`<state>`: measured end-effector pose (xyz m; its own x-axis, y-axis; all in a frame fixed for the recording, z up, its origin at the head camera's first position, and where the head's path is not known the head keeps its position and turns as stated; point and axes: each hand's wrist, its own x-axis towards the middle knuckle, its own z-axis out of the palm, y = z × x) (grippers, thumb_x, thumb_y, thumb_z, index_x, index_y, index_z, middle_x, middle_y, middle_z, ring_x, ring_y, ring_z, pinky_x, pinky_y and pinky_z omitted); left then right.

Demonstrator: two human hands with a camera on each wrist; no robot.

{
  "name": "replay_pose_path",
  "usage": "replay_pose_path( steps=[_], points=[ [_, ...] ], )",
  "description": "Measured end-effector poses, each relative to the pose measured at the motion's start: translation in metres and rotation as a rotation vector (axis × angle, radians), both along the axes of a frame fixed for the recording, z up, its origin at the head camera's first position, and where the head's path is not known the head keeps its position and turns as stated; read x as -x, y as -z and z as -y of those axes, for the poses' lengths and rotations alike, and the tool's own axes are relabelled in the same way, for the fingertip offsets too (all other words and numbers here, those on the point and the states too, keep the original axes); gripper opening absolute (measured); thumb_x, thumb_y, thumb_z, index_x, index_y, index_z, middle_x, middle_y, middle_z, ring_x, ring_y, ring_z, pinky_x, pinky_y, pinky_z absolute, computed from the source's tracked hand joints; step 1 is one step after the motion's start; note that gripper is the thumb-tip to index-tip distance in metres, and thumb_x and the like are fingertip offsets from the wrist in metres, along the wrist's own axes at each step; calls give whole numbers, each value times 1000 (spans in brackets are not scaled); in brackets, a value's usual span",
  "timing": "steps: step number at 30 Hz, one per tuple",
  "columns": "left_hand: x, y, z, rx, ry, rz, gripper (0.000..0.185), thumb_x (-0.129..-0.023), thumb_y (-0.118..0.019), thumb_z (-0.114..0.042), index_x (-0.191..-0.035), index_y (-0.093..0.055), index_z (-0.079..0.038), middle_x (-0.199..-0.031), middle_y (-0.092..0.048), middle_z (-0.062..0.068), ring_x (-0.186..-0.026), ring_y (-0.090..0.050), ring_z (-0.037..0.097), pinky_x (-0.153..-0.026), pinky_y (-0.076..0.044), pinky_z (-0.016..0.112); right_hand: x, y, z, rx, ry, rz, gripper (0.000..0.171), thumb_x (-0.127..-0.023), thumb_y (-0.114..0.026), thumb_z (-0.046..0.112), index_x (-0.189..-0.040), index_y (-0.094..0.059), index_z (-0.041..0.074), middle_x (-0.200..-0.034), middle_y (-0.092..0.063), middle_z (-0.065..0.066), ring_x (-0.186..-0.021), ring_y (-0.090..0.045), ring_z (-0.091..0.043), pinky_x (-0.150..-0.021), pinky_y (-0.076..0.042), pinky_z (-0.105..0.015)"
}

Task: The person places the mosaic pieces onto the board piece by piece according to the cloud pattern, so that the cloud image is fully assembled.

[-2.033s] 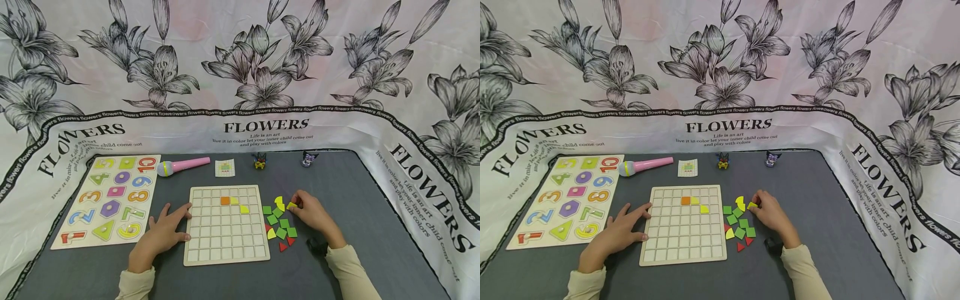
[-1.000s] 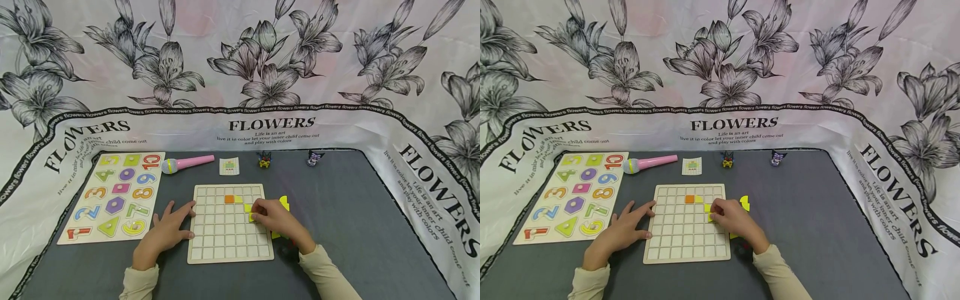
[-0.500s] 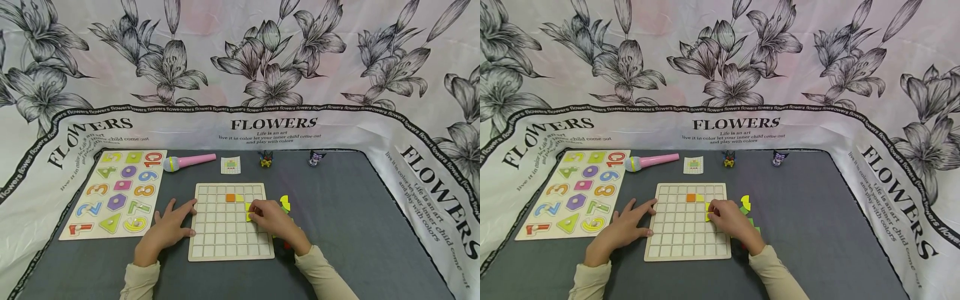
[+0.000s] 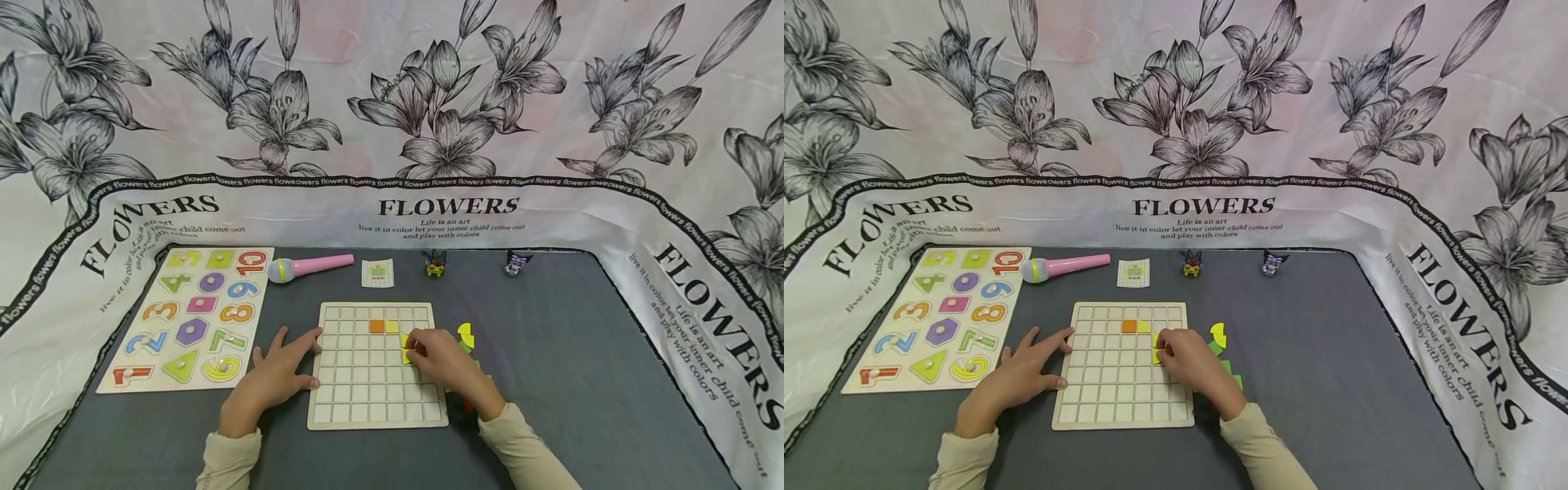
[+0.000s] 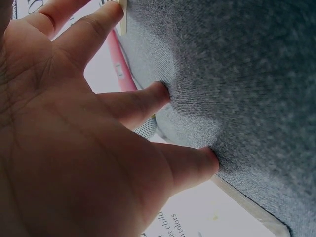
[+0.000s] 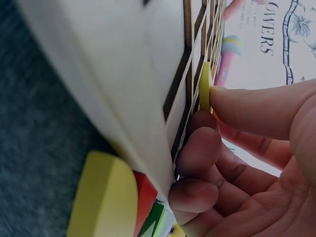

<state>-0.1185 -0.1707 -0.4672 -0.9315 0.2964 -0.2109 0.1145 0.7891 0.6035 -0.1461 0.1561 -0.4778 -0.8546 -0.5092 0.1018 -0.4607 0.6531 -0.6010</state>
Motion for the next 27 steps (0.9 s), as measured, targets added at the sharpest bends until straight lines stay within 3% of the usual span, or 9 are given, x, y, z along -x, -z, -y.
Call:
replay_pose_path(
  steps=[12,20,27],
  points=[
    [-1,-3,-2,-14,-8,23,83,-88,-89,-14,-160,-48,-14,-148,-62,9,-158,-9,57,-108,1,91,1,-1,2,-17,36,24,8,-98,-75,2,-97,-69,6,-73,-57,7,-62,-49,-6,-58,-43,-27],
    [-2,-3,0,-13,-5,14,84,-88,-89,-12,-160,-47,-12,-146,-64,10,-157,-9,58,-107,0,91,-4,-3,-5,123,7,136,9,-106,-68,11,-98,-72,9,-80,-67,4,-64,-56,-6,-61,-49,-28],
    [-2,-4,-1,-27,9,17,82,-89,-88,-11,-160,-47,-11,-149,-61,13,-157,-9,59,-107,1,91,-19,-8,-28,200,68,228,10,-107,-66,11,-101,-72,7,-83,-67,-3,-66,-58,-11,-59,-51,-29]
  ],
)
